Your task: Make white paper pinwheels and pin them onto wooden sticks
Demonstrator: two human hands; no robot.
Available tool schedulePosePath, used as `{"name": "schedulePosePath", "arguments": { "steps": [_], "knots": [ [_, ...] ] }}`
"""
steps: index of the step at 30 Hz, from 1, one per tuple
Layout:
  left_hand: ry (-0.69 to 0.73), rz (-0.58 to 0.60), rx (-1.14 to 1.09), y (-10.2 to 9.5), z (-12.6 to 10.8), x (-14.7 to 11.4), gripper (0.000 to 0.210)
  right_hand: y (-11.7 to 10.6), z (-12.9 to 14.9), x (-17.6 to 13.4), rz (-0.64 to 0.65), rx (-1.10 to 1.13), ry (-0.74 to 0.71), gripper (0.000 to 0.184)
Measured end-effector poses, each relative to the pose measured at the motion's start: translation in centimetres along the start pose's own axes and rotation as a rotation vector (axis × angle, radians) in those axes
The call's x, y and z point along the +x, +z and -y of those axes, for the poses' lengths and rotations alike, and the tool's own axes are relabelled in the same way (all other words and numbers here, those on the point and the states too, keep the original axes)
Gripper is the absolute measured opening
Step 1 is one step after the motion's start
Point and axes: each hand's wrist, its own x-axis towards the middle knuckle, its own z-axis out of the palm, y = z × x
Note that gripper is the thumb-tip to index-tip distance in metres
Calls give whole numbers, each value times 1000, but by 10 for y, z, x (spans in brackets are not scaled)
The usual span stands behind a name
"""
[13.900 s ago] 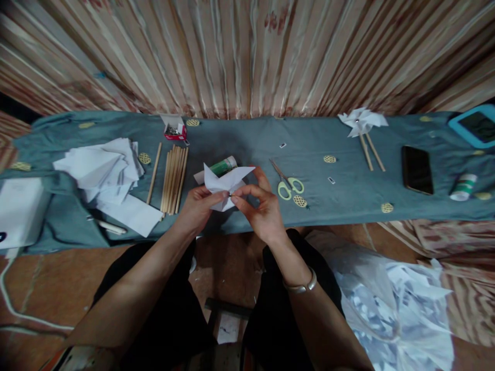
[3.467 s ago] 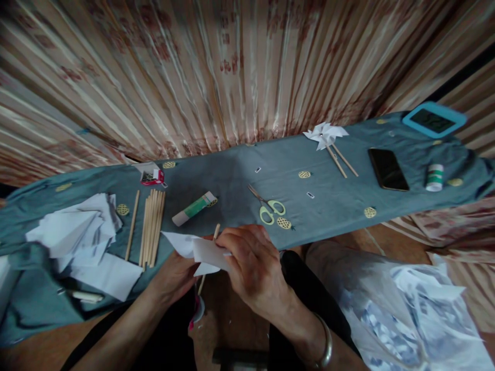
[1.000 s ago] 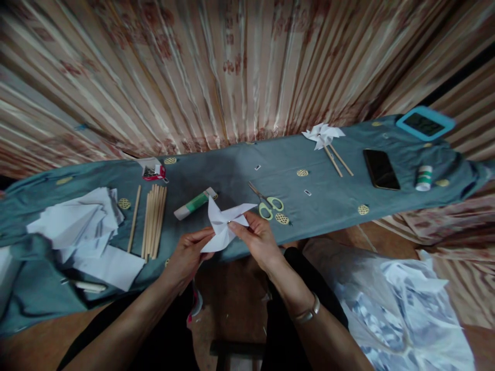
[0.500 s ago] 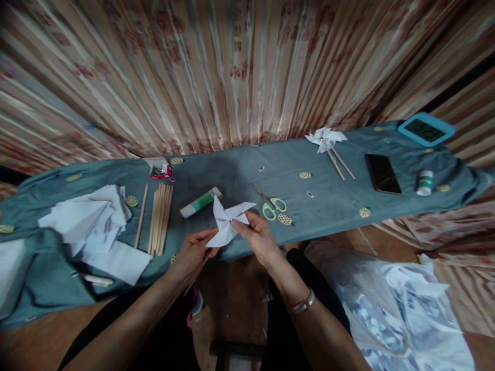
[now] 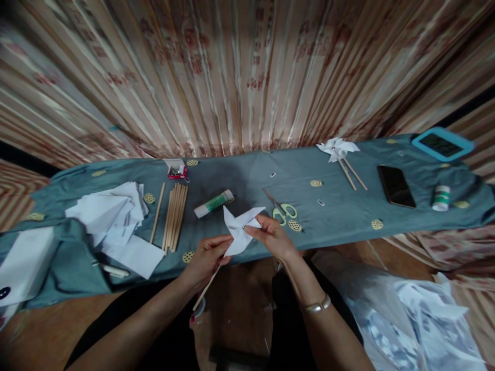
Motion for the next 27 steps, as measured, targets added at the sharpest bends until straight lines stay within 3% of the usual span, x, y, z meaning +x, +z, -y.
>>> {"name": "schedulePosePath", "arguments": {
  "steps": [12,19,27],
  "knots": [
    [5,113,4,-7,12,-12,34,-11,2,-5,105,-277,-17,31],
    [-27,92,-20,-8,18,-19,34,-15,2,-5,174,-344,-3,35],
    [-19,25,-45,-7,24,-31,34,-10,3,0,200,-697,-33,29]
  ]
}}
